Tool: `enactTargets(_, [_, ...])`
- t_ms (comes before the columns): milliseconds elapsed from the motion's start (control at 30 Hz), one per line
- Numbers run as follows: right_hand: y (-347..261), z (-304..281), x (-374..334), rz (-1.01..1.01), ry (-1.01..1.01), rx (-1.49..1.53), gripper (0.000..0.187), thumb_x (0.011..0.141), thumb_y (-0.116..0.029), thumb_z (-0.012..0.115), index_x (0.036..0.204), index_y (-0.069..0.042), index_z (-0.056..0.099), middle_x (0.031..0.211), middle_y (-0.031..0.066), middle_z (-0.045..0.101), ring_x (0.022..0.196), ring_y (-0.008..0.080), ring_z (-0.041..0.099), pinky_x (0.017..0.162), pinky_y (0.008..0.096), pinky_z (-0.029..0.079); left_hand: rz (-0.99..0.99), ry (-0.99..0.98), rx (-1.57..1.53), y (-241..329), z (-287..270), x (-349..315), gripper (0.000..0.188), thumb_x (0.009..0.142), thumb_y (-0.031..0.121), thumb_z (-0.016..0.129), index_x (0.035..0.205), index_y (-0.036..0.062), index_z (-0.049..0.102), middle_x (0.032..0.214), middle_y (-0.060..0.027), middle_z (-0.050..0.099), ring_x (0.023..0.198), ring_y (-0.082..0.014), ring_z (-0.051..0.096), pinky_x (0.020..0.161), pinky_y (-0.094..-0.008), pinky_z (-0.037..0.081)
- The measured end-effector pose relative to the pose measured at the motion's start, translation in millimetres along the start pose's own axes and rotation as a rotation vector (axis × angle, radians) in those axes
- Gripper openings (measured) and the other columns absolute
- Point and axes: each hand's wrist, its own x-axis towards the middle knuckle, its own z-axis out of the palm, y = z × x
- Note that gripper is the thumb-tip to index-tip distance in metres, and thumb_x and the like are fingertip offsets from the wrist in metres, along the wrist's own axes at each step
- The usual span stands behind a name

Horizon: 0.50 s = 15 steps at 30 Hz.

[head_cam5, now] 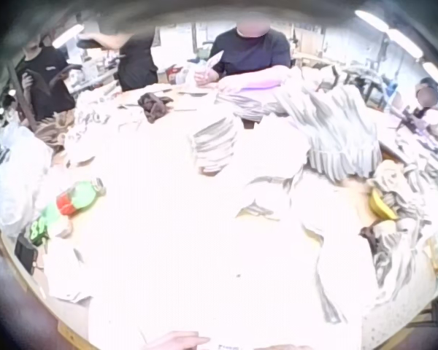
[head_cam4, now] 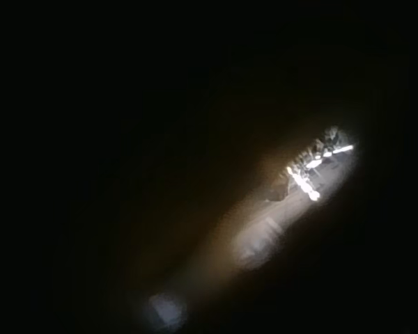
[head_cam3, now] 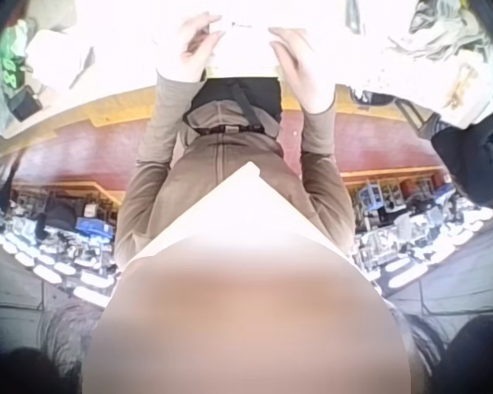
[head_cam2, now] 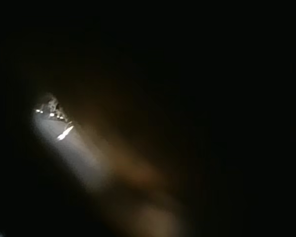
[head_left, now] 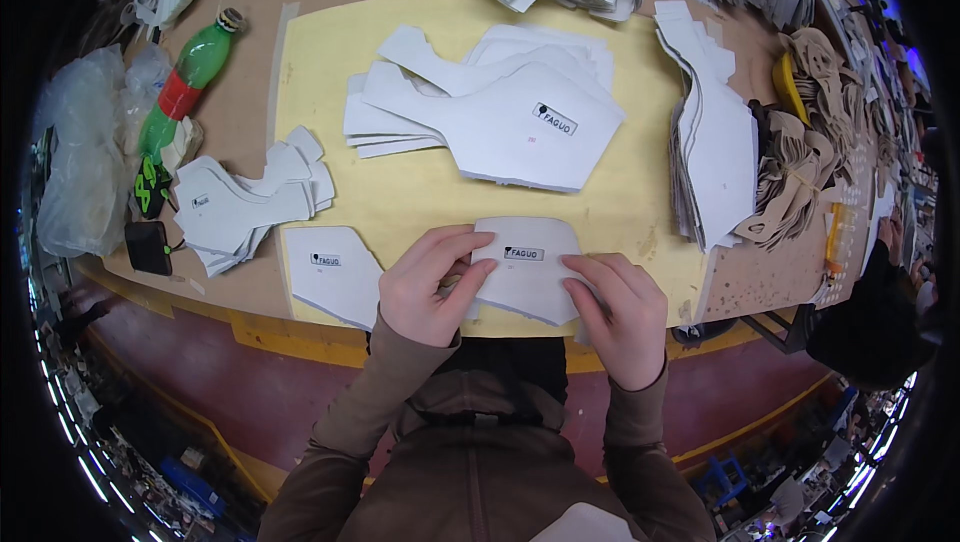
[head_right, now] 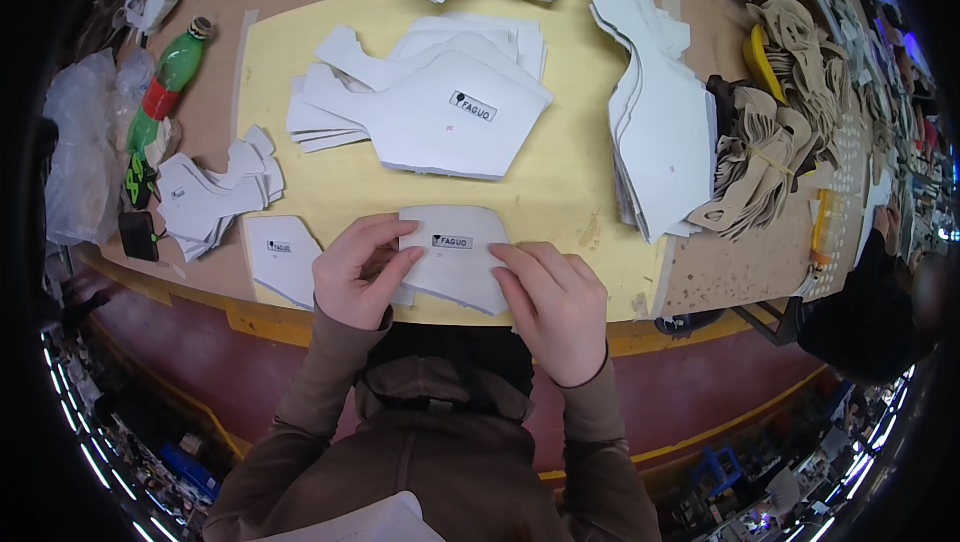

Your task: The person repeatedly picks up white paper cutouts from a table, peels off a thin backing layer from each piece, and places the finished pieces into a growing stack. The person handles the items one at a time, turning them over as needed to remove the backing.

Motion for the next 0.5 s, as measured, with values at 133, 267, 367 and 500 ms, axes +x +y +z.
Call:
enactTargets(133, [1.6, 3.2, -3.0, -0.014, 0.027, -0.014, 0.023, 0.081, -0.004, 0.075, 0.104, -0.008, 0.073, 0.096, 0.0051, 0.068, 0.073, 0.0248, 0.062, 0.067, 0.0343, 0.051, -0.041, -0.024, -0.017, 0.3, -0.8, -0.1, 0.023, 0.087, -0.005, 0.071, 0.111, -0.0050, 0.069, 0.109, -0.0123, 0.067, 0.088, -0.0161, 0.070, 0.076, -0.0261, 0.058])
enactTargets(267, [3.3, 4.7, -3.3, -0.034, 0.042, -0.027, 0.023, 0.081, -0.004, 0.075, 0.104, -0.008, 0.073, 0.099, 0.0049, 0.069, 0.074, 0.0244, 0.063, 0.067, 0.0339, 0.051, -0.034, -0.014, -0.027, 0.0, -0.1, 0.5, 0.023, 0.087, -0.005, 0.071, 0.110, -0.0051, 0.069, 0.110, -0.0122, 0.067, 0.088, -0.0161, 0.070, 0.076, -0.0259, 0.058])
enactTargets(367, [3.4, 4.7, -3.7, -0.037, 0.040, -0.030, 0.023, 0.080, -0.004, 0.076, 0.103, -0.008, 0.073, 0.099, 0.0049, 0.069, 0.074, 0.0242, 0.063, 0.067, 0.0339, 0.051, -0.035, -0.009, -0.032, -0.2, 0.3, 1.1, 0.023, 0.087, -0.005, 0.070, 0.111, -0.0049, 0.069, 0.110, -0.0123, 0.068, 0.088, -0.0158, 0.070, 0.076, -0.0256, 0.058])
enactTargets(500, [4.9, 4.4, -3.2, -0.045, 0.035, -0.019, 0.024, 0.080, -0.004, 0.076, 0.104, -0.008, 0.073, 0.099, 0.0050, 0.069, 0.075, 0.0242, 0.063, 0.067, 0.0338, 0.051, -0.036, 0.003, -0.046, -0.4, 0.4, 1.4, 0.023, 0.087, -0.002, 0.071, 0.110, -0.0035, 0.070, 0.107, -0.0145, 0.069, 0.085, -0.0196, 0.072, 0.075, -0.0281, 0.059])
